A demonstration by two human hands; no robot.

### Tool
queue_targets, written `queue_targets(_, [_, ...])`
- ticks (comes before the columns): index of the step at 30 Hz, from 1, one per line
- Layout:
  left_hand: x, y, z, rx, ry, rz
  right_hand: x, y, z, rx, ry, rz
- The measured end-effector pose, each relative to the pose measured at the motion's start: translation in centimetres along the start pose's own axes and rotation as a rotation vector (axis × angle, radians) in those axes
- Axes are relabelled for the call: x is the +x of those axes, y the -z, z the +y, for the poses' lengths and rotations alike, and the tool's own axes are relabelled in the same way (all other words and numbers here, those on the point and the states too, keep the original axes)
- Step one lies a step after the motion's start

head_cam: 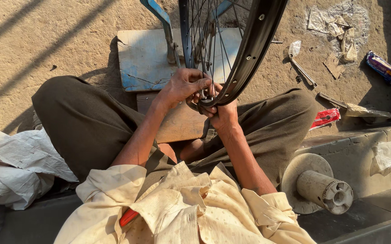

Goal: The person sits on the ground in front of a bicycle wheel mounted on a repair stand and works on the wheel rim and spokes by hand. They rotate the wheel, use a small spoke wrench to turn spoke nipples, and fit a small metal ring part onto the hub area while checking the rim.

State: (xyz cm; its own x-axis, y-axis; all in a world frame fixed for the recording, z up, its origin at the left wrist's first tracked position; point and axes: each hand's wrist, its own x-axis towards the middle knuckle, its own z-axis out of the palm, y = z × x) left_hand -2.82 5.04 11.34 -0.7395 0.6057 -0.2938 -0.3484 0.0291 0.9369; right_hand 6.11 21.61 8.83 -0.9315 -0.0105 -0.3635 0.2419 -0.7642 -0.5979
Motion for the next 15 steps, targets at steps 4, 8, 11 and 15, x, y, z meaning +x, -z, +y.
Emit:
queue_targets(4, [-1.1,1.7,0.9,-0.222,-0.023,-0.231,-1.0,0.0,0.3,0.033,0.030,-0.092])
queue_targets(8, [-0.2,-0.4,1.2,0.270,-0.089,0.050,-3.1,-1.3,-0.8,-0.005,0.054,-0.078])
queue_targets(11, [0.4,-2.4,0.3,0.636,-0.070,0.318,-3.1,-2.5,-1.6,-0.081,0.009,-0.035])
queue_targets(15, [0.9,-1.6,-0.9,0.664,-0.207,0.320,-2.7,-3.6,-1.9,-0.068,0.000,0.053])
